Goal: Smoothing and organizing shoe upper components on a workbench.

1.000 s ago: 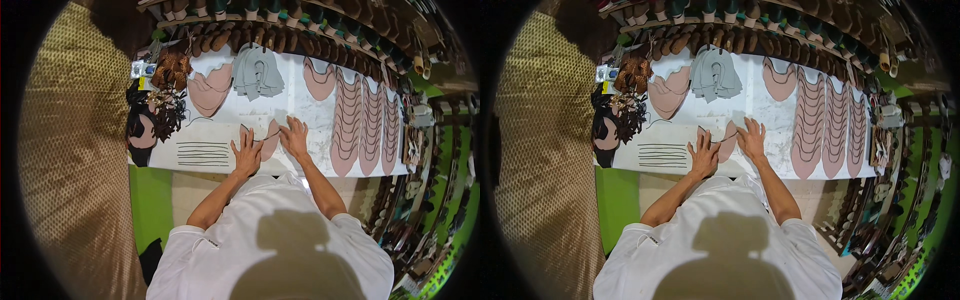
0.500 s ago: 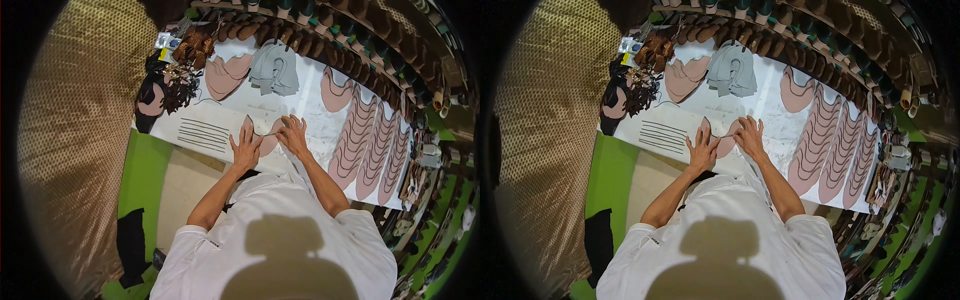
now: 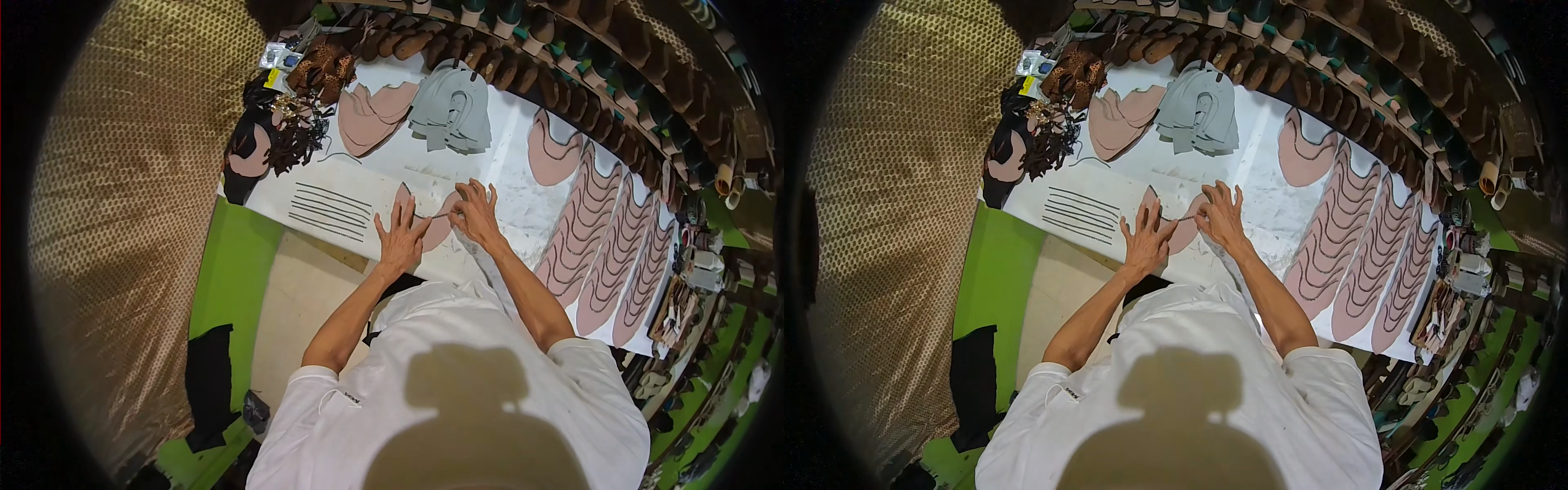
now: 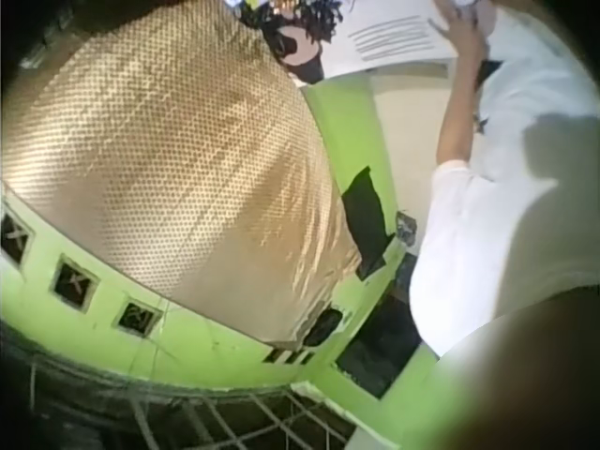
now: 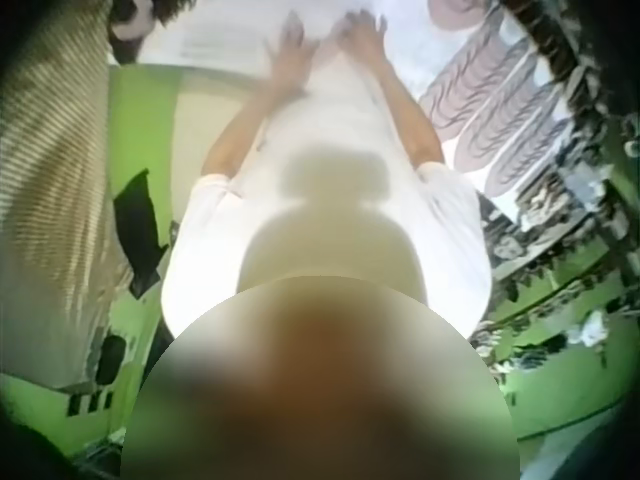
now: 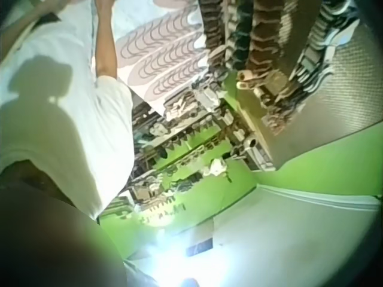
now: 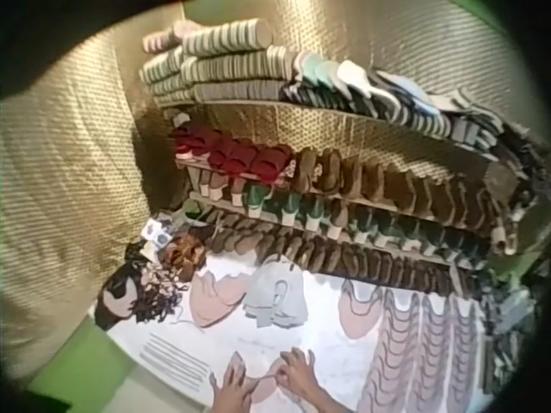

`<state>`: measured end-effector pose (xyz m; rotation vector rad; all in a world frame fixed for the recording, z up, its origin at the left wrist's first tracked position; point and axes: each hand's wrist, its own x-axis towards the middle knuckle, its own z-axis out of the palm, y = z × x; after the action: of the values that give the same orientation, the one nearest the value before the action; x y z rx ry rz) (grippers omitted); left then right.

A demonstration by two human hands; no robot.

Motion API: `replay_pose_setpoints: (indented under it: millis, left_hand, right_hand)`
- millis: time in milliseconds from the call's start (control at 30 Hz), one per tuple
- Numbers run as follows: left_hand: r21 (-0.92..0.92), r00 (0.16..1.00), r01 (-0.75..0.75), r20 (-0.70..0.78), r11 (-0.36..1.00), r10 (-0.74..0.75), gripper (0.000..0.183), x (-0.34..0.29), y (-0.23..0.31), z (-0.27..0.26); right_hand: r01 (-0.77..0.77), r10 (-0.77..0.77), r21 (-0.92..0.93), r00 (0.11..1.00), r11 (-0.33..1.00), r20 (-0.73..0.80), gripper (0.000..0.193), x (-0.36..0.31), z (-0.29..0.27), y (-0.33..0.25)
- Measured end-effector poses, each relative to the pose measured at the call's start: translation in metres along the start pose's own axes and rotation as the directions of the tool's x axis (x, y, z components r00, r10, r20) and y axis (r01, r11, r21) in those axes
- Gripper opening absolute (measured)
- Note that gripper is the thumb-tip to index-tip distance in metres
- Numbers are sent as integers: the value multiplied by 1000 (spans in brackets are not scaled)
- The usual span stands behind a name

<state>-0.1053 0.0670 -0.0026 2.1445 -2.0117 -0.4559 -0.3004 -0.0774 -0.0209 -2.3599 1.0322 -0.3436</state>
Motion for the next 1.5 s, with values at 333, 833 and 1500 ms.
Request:
replay_pose_setpoints:
  millis: [333, 833, 1500]
  left_hand:
    - [101, 995, -22, 102, 995, 12, 68, 13, 4, -2]
    - [9, 999, -24, 46, 1000, 24, 60, 9, 3, 5]
    - [10, 998, -3, -59, 1000, 3, 55, 17, 11, 12]
  right_hand:
    - [35, -35, -18, 999, 999, 10, 16, 10, 1, 6]
    - [67, -67, -46, 998, 997, 10, 14, 20, -6, -1]
    - [89, -85, -76, 995, 993, 55, 12, 28, -6, -3]
